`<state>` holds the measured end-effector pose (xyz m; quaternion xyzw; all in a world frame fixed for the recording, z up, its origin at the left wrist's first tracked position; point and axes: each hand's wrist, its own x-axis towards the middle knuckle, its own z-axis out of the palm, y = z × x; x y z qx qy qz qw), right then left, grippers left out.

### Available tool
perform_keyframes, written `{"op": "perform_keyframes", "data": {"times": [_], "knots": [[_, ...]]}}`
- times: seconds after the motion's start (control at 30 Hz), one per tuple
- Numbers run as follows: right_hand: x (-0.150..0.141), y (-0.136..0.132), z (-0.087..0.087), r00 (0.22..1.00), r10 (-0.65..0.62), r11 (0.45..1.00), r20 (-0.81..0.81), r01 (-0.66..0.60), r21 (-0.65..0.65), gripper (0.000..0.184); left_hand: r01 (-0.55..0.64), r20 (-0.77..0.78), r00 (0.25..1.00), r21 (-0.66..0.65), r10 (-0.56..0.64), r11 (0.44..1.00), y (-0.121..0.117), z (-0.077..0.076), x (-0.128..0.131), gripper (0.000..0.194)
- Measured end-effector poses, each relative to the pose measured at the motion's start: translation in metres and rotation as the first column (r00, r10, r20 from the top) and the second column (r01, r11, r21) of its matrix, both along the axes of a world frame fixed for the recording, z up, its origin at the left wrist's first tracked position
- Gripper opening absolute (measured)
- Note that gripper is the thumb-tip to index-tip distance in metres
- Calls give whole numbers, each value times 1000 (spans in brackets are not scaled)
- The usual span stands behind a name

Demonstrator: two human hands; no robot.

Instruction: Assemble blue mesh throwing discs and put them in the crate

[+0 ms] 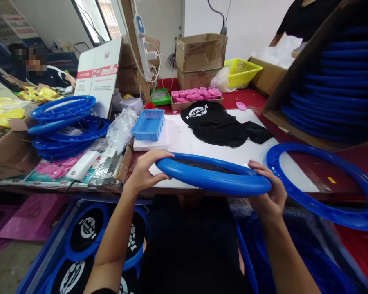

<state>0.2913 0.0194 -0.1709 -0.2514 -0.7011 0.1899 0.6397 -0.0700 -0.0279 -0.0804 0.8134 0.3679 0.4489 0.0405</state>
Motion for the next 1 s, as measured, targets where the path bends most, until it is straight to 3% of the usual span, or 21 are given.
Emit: {"op": "perform_keyframes", "data": {"times": [0.07,0.13,0.23,0.3,0.4,0.47,0.53,0.67,0.77,0.87,1.0], "knots": [[-2,1,-8,1000,-1,996,-13,-1,-93,43,-3,107,994,-23,5,1000,9,-11,-8,54],[-6,-6,-2,998,-39,994,48,44,-103,51,-17,113,993,15,15,1000,8,-12,-2,50],[-16,-26,27,968,-164,983,190,145,111,65,-39,-46,998,158,47,987,-6,5,23,40],[-25,-40,49,921,-230,951,315,143,274,67,-21,-194,978,245,70,969,-18,20,45,37],[-37,-48,68,878,-186,948,441,43,314,58,-41,-312,940,306,141,951,-31,35,70,33],[-39,-40,64,899,-130,958,418,5,287,49,-38,-334,932,299,142,953,-34,37,72,33],[-33,-25,48,943,-68,972,324,-10,234,40,-6,-329,939,268,98,963,-31,33,57,38],[-8,6,2,1000,4,1000,-16,-3,18,36,-97,-139,984,119,113,988,-11,8,-1,48],[-1,12,-17,999,-48,989,1,48,-136,40,-62,-1,998,57,62,996,5,-14,-23,46],[-14,-4,-11,980,-148,986,130,157,-64,50,-60,-95,993,136,73,989,7,-24,-7,46],[-39,-35,14,911,-255,962,324,204,182,66,-43,-196,975,310,108,950,-4,-18,41,43]]}}
